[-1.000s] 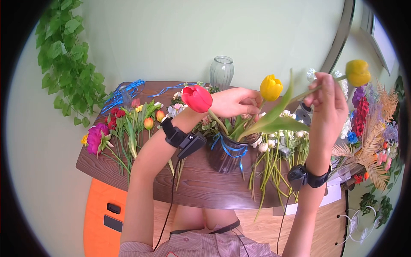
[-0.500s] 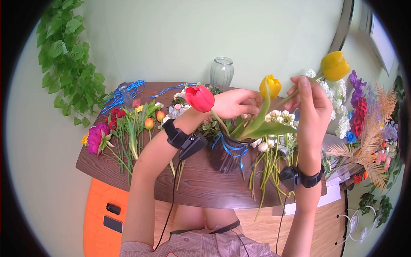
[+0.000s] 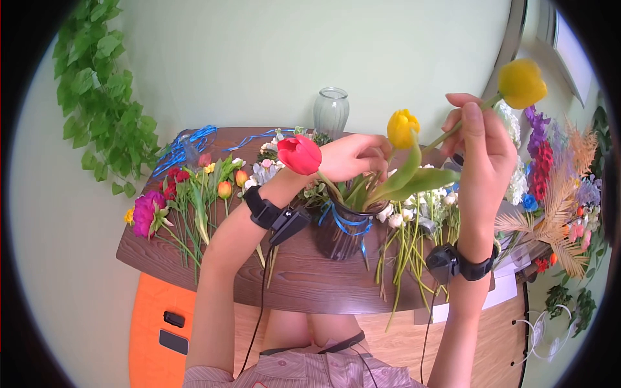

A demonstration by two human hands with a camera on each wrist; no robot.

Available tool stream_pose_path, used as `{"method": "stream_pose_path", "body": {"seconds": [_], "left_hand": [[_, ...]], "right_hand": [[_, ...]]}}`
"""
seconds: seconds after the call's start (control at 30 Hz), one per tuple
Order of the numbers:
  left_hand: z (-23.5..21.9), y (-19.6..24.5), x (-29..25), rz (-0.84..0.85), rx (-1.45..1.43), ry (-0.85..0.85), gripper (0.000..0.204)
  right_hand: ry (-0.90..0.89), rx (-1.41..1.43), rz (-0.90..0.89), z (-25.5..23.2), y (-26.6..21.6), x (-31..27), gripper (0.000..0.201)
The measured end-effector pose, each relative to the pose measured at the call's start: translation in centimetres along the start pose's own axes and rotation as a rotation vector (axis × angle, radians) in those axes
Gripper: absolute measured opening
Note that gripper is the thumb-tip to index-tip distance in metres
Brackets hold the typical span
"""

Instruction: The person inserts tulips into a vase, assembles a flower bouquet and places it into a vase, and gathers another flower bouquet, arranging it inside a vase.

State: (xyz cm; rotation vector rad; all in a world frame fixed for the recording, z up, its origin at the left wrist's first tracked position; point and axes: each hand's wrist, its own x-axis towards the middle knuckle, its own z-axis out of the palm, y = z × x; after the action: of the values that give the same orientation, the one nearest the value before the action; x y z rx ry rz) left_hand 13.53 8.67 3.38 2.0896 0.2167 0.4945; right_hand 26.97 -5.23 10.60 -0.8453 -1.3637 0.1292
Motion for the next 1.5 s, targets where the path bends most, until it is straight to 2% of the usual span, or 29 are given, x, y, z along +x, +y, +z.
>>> {"method": "stream_pose_path", "body": {"seconds": [0.07,0.13,0.17,0.27,0.33,0.57,0.7,0.77,0.93,1.17,1.27,1.33,1.5], "left_hand": [[0.1,-0.2,0.1,-0.008,-0.02,0.008,0.028],[0.3,-0.7,0.4,0.105,-0.077,0.097,0.017],[0.2,-0.5,0.3,0.106,-0.075,0.097,0.017],[-0.1,0.0,0.1,0.012,-0.075,0.071,0.021],[-0.1,-0.3,0.2,0.055,-0.104,0.094,0.019],[-0.4,-1.3,0.6,0.104,-0.176,0.163,0.02],[-0.6,-1.5,0.7,0.071,-0.177,0.179,0.02],[-0.6,-1.7,0.8,0.068,-0.177,0.183,0.02],[-0.6,-2.0,1.0,0.024,-0.183,0.227,0.02],[-0.6,-1.7,0.9,0.018,-0.198,0.247,0.02],[-0.7,-1.5,0.9,-0.002,-0.21,0.298,0.021],[-1.0,-1.4,0.9,0.029,-0.22,0.378,0.021],[-1.3,-1.2,0.8,0.07,-0.226,0.441,0.022]], "right_hand": [[-0.011,-0.005,0.0,0.3,0.1,-0.2,0.023],[-0.013,-0.009,0.007,0.4,0.5,-0.4,0.023],[-0.018,-0.012,0.012,0.4,0.6,-0.5,0.023],[0.076,-0.03,-0.018,0.1,0.3,-0.2,0.024],[0.152,-0.015,-0.056,-0.4,0.2,0.4,0.025],[0.276,0.028,-0.022,-1.9,1.0,1.8,0.029],[0.287,0.074,0.011,-2.2,2.3,2.2,0.029],[0.247,0.093,0.119,-2.1,3.0,2.3,0.029],[0.204,0.137,0.208,-1.7,4.4,2.1,0.029],[0.312,0.153,0.162,-2.9,4.8,3.1,0.028],[0.335,0.185,0.168,-3.2,4.9,3.1,0.028],[0.333,0.196,0.195,-3.3,5.3,3.1,0.028],[0.355,0.229,0.156,-3.5,4.9,2.7,0.027]]}}
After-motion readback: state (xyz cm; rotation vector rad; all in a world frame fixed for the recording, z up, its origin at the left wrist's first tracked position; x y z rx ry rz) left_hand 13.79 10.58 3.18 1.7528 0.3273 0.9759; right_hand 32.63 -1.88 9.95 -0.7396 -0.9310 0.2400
